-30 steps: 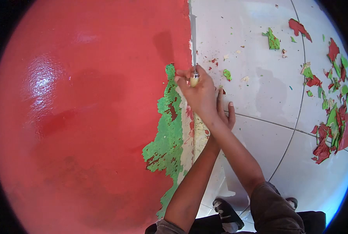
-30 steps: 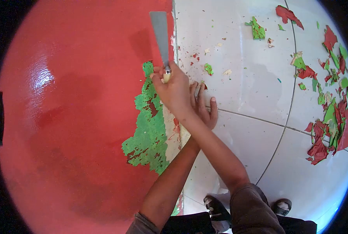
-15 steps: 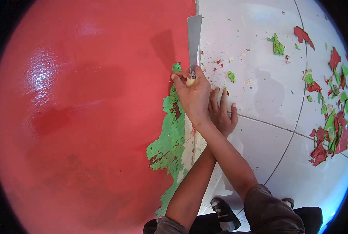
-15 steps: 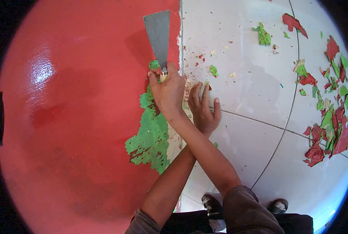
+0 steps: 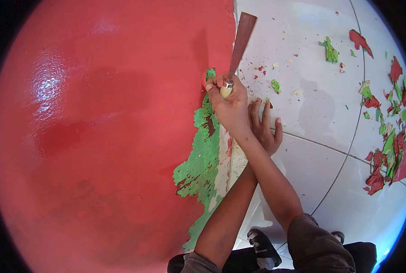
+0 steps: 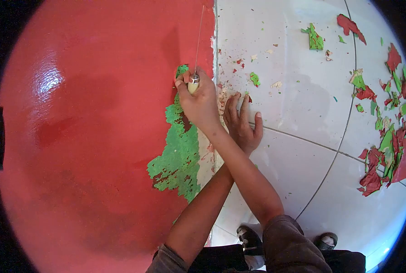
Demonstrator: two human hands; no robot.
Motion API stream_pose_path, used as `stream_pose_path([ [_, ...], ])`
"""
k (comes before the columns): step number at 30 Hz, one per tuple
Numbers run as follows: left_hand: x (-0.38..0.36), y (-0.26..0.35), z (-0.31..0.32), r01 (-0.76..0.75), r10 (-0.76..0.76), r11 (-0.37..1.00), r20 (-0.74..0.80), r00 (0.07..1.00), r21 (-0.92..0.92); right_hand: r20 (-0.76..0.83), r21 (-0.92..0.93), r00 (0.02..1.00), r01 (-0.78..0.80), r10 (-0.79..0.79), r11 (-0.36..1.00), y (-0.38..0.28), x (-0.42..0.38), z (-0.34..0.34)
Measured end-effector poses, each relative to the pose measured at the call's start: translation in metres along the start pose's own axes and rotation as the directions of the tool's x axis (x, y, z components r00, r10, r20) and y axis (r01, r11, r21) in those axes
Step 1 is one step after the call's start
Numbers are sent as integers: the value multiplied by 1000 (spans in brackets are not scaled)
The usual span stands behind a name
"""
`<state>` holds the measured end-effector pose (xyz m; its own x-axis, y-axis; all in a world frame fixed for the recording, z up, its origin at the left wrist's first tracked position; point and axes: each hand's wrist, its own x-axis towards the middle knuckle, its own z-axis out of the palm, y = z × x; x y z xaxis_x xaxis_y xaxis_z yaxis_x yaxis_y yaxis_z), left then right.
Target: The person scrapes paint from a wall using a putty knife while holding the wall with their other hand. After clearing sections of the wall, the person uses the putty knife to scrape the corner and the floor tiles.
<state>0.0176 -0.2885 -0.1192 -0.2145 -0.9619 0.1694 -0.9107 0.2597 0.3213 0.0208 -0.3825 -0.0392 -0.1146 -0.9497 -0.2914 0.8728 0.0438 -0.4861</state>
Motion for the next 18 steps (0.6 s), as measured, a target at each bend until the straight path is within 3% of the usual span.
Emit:
stream_pose_path([
  [3,0,0,-1,-3,3,1000,-6,1000,10,56,3,998,41,-41,999,3,4,-9],
  [6,1,2,-1,9,-9,1000,2,1000,16,3,-158,999,37,-37,987,-5,-6,-6],
  [9,1,2,-4,21,-22,999,19,1000,31,-57,-468,988,99,-142,878,-5,-8,2],
  [15,2,1,-2,-2,1,1000,26,1000,23,-128,-497,963,145,-238,855,-6,-8,10],
  [18,3,2,-3,2,-2,1000,15,1000,20,-18,-315,971,220,-238,923,6,1,2],
])
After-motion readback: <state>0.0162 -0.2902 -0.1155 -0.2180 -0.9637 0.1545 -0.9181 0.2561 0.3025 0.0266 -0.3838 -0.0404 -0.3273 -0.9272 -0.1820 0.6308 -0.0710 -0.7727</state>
